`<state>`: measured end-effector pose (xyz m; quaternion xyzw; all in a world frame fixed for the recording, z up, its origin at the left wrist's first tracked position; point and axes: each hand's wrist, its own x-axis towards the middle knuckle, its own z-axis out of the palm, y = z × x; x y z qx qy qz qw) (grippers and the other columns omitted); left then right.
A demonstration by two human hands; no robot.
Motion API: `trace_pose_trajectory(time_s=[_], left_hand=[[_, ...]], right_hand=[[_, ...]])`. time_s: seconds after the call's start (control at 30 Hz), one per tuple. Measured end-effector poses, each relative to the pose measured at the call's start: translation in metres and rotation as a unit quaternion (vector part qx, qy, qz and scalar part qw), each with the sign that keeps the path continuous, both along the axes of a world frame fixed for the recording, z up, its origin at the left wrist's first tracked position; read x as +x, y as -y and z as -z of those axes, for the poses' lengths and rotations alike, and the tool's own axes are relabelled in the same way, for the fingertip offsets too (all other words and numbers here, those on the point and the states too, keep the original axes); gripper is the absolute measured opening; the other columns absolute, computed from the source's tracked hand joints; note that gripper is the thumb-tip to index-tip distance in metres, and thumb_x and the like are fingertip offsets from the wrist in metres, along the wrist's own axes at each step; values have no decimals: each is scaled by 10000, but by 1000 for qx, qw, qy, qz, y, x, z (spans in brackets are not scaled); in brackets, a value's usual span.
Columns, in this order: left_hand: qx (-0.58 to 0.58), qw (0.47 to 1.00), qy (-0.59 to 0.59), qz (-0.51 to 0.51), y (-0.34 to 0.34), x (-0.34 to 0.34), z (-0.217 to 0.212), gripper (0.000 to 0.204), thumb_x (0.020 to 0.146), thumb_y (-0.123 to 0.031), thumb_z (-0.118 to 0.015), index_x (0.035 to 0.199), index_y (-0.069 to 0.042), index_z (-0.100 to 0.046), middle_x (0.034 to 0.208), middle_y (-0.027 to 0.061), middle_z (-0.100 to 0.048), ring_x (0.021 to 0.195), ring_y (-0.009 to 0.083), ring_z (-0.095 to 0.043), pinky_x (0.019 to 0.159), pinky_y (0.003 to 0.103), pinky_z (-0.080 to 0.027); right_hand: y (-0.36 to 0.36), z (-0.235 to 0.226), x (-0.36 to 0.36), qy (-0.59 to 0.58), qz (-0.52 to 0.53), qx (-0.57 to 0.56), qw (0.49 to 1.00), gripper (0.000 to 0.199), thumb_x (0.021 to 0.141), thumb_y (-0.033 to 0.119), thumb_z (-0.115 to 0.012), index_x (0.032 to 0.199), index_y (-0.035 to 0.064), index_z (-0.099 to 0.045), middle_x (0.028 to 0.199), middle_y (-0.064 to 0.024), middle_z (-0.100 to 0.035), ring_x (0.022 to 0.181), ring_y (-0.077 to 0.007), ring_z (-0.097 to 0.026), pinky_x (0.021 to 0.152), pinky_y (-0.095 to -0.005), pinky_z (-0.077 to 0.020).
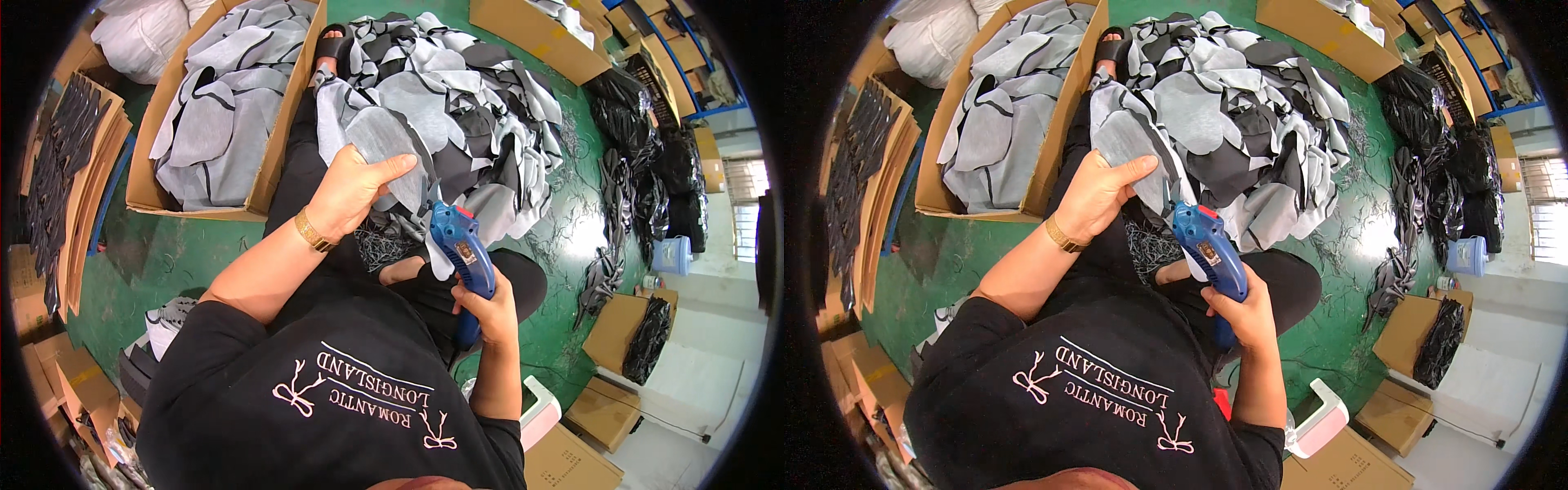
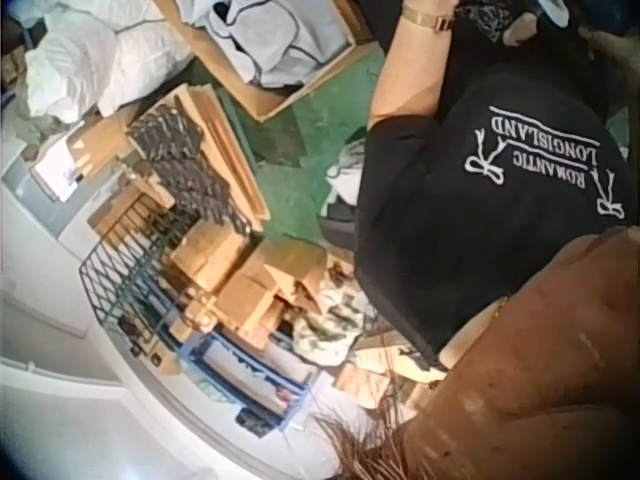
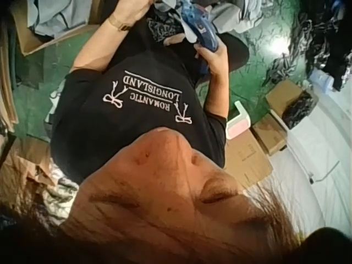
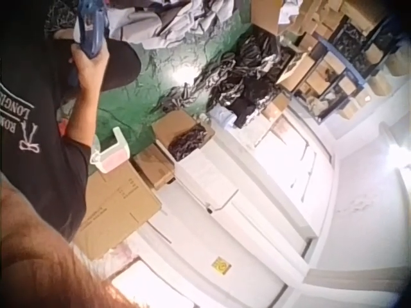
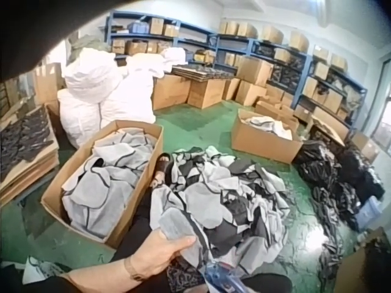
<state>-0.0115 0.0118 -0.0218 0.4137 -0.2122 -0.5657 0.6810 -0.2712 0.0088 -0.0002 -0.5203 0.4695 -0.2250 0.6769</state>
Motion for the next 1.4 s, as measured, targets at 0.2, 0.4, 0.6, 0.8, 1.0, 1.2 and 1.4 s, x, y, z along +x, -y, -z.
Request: trace_pose_trajectory(time_s=[0.2, 0.4, 0.6, 0.8, 1.0, 1.2, 1.4], left_hand=[[-17, 999, 39, 31, -2, 5, -8, 264, 833, -70, -687, 1076, -28, -593, 967, 28, -651, 851, 113, -632, 749, 265, -511], [-33, 996, 72, 48, -8, 5, -23, 249, 836, -89, -691, 1059, -24, -603, 935, 0, -638, 812, 77, -595, 721, 228, -474], [-35, 990, 125, 55, -8, 6, -18, 239, 845, -94, -678, 1061, -14, -614, 951, -4, -637, 838, 69, -584, 760, 238, -472], [-49, 987, 138, 57, -10, 4, -19, 236, 841, -86, -673, 1059, -18, -613, 973, -3, -635, 859, 77, -583, 794, 257, -471], [-52, 982, 166, 79, -12, 5, -14, 235, 834, -78, -652, 1058, -21, -607, 953, 2, -631, 853, 80, -574, 778, 264, -476], [-57, 987, 126, 78, -11, -1, -16, 209, 840, -98, -649, 1033, -24, -617, 930, -7, -632, 844, 76, -575, 774, 266, -477], [13, 994, 51, 98, -8, 2, -8, 203, 875, -99, -633, 1065, -31, -613, 962, 0, -650, 871, 96, -613, 767, 268, -496]], right_hand=[[3, 0, 0, -25, -18, -19, 999, 303, 693, -8, -687, 970, -44, -569, 831, -76, -585, 586, -140, -574, 510, -265, -480], [5, -7, 1, -55, -29, -42, 997, 386, 717, 25, -693, 1071, -51, -561, 795, -46, -597, 572, -107, -563, 527, -254, -461], [6, -13, 0, -66, -28, -58, 996, 365, 725, 27, -690, 1059, -49, -563, 787, -49, -596, 569, -107, -564, 523, -254, -464], [7, -15, 1, -63, -32, -55, 996, 362, 729, 25, -688, 1059, -53, -561, 786, -52, -600, 568, -107, -565, 522, -255, -470], [9, -15, 6, -61, -23, -44, 997, 327, 697, -14, -690, 997, -48, -563, 835, -78, -593, 572, -142, -581, 496, -267, -487], [11, -10, 15, -1, -11, -47, 999, 316, 697, 9, -699, 980, -47, -570, 823, -81, -591, 567, -154, -581, 509, -274, -493], [13, -6, 18, 51, 31, -74, 995, 324, 707, 50, -702, 981, -56, -566, 775, -79, -585, 586, -153, -576, 522, -270, -495]])
